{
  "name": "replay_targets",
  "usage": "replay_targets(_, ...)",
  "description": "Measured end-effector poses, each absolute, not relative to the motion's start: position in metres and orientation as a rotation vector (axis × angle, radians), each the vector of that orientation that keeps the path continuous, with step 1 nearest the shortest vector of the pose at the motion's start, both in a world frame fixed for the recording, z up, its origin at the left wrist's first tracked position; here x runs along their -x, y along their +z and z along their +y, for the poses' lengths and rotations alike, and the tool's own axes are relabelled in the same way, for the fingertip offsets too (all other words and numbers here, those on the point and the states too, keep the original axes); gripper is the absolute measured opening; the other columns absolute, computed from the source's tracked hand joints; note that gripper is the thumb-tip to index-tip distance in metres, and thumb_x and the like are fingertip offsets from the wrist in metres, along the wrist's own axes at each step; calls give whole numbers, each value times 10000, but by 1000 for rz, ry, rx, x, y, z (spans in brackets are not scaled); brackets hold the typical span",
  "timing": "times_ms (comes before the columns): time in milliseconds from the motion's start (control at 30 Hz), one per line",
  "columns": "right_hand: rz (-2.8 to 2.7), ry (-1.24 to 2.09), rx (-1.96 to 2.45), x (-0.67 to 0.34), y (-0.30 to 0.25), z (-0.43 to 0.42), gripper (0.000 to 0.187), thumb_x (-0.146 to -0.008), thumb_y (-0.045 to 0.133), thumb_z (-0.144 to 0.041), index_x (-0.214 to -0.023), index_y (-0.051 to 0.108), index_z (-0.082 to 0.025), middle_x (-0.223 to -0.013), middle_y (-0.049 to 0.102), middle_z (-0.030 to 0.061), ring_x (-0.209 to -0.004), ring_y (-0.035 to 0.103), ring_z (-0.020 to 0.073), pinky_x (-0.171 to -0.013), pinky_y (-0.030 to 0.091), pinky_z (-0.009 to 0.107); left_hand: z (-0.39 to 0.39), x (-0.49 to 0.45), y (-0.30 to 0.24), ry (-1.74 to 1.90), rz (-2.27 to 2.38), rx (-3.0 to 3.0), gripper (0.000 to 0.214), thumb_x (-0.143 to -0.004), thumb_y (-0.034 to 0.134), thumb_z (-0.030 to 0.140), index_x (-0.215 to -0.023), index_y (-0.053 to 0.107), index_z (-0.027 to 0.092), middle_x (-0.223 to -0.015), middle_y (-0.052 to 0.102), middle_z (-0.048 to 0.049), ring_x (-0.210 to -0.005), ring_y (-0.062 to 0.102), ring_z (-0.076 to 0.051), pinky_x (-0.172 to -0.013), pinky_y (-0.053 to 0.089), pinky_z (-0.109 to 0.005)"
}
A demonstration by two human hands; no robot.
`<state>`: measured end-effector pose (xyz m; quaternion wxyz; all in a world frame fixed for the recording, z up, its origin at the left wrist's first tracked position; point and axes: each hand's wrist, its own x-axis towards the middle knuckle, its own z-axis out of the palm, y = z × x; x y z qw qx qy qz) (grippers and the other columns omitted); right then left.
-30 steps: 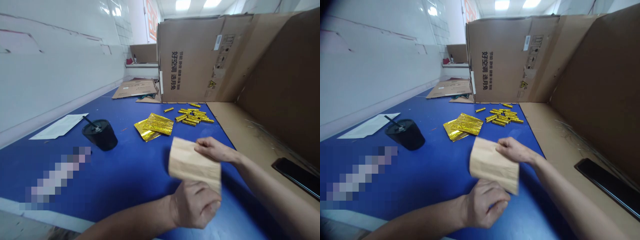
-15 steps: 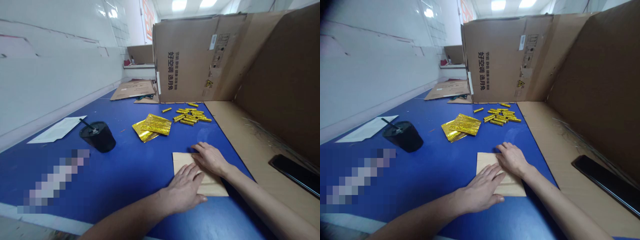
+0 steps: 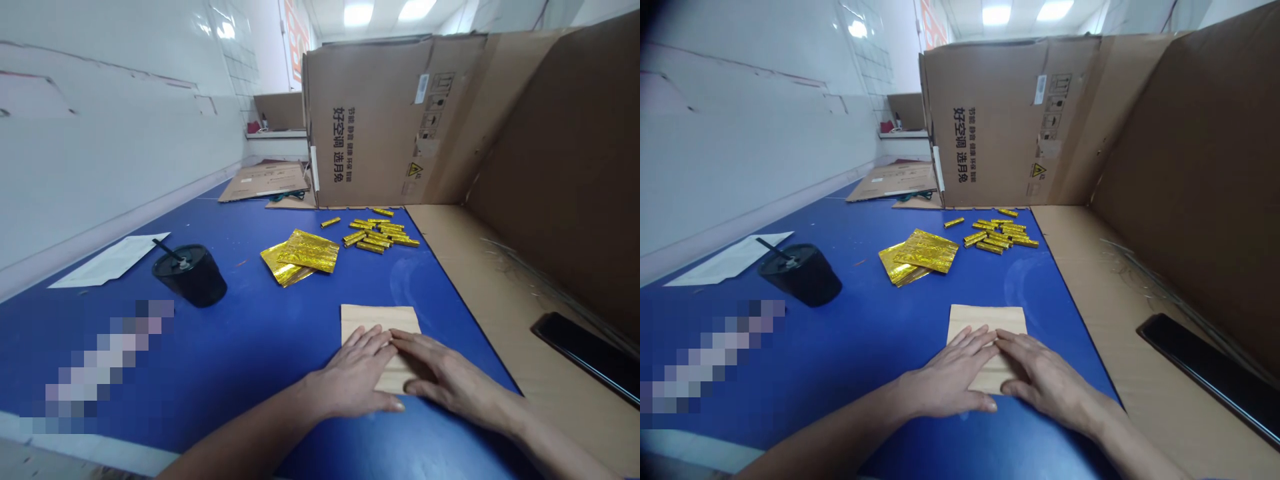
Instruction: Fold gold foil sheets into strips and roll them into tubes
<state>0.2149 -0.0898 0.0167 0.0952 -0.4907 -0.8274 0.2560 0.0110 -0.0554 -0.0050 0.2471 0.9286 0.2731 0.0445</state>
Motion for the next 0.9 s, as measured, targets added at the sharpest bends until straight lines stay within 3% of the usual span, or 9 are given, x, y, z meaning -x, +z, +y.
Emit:
replay_targets(100, -2461, 880, 1500, -216, 21, -95, 752, -731, 588, -387, -1368, 263, -153, -1415, 265, 127, -1290, 237, 259, -1052, 207, 444, -53, -10, -3, 108, 717, -2531, 852, -712, 506, 603, -1359, 209, 136, -1431, 192, -135, -1329, 88, -247, -1075, 92, -420)
replay_targets(267, -2479, 907, 1501, -217, 17, -98, 748, -733, 561, -262, -1385, 206, -179, -1437, 207, 92, -1309, 171, 237, -1061, 169, 445, -49, -7, 1, 88, 697, -2514, 829, -715, 535, 542, -1357, 221, 123, -1430, 196, -130, -1329, 90, -240, -1075, 112, -408)
replay_targets(433, -2414, 711, 1459, -219, 6, -96, 561, -760, 422, -124, -1316, 370, -172, -1382, 350, 90, -1248, 338, 193, -1045, 245, 396, -44, -2, 5, 55, 691, -2471, 700, -735, 554, 354, -1341, 272, 143, -1426, 220, -112, -1323, 134, -227, -1075, 142, -378)
replay_targets(533, -2306, 744, 1438, -217, 9, -93, 346, -829, 376, -188, -1112, 574, -169, -1246, 522, 106, -1135, 486, 191, -967, 372, 343, -39, 2, 8, 53, 676, -2460, 542, -763, 491, 225, -1283, 381, 126, -1407, 271, -113, -1311, 189, -213, -1072, 156, -359)
replay_targets(600, -2242, 804, 1423, -215, 13, -92, 304, -863, 366, -259, -980, 638, -187, -1173, 580, 98, -1070, 539, 192, -910, 424, 317, -34, 5, 12, 53, 652, -2443, 464, -760, 468, 156, -1223, 456, 140, -1379, 332, -101, -1291, 250, -200, -1060, 191, -347)
replay_targets(733, -2174, 836, 1420, -212, 15, -92, 298, -868, 390, -323, -905, 663, -211, -1128, 604, 76, -995, 576, 194, -858, 452, 307, -21, 14, 20, 73, 608, -2350, 322, -757, 443, 87, -1037, 587, 155, -1272, 483, -76, -1207, 395, -180, -989, 297, -282)
replay_targets(900, -2081, 824, 1407, -210, 9, -91, 287, -860, 409, -340, -829, 664, -212, -952, 649, 66, -910, 576, 192, -815, 453, 314, -8, 20, 24, 160, 790, -2241, 210, -739, 478, 115, -877, 632, 152, -917, 646, -16, -864, 573, -149, -767, 402, -210)
